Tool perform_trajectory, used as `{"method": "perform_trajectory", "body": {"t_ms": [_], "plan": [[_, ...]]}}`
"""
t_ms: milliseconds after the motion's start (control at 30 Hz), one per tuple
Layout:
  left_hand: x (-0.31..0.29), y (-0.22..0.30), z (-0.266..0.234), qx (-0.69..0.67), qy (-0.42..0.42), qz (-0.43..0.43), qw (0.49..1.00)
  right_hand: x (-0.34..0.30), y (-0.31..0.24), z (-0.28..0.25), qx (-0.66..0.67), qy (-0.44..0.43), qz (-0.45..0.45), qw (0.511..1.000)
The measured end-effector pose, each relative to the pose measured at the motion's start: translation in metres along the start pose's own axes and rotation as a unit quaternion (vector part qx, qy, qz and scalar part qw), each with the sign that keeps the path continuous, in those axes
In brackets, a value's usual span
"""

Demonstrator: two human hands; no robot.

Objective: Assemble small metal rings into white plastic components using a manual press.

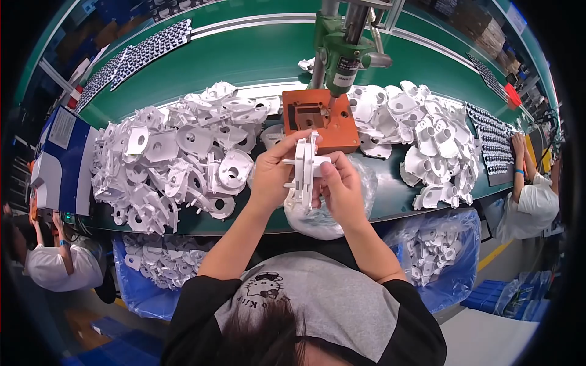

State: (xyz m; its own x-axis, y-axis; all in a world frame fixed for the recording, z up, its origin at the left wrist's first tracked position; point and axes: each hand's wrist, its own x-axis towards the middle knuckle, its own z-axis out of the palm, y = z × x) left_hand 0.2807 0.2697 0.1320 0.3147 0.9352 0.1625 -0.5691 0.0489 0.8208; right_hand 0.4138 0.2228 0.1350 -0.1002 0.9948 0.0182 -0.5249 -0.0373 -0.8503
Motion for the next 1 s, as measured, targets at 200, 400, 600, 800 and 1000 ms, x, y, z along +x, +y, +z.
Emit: {"method": "perform_trajectory", "body": {"t_ms": [200,400,600,800,1000], "plan": [[-0.011,-0.009,-0.005,0.0,0.009,0.022,1.0,0.003,0.013,-0.003,-0.167,0.041,-0.09,0.981],[-0.017,-0.019,-0.007,0.105,0.03,0.018,0.994,0.011,0.032,-0.02,-0.267,0.027,-0.183,0.946],[-0.025,-0.023,-0.015,0.097,0.004,-0.025,0.995,0.007,0.029,-0.019,-0.238,0.017,-0.119,0.964],[-0.022,-0.023,-0.015,-0.007,0.043,-0.089,0.995,0.008,0.04,-0.027,-0.251,0.019,-0.113,0.961],[-0.031,-0.033,-0.011,0.082,0.08,-0.062,0.991,0.0,0.048,-0.012,-0.219,0.064,-0.12,0.966]]}}
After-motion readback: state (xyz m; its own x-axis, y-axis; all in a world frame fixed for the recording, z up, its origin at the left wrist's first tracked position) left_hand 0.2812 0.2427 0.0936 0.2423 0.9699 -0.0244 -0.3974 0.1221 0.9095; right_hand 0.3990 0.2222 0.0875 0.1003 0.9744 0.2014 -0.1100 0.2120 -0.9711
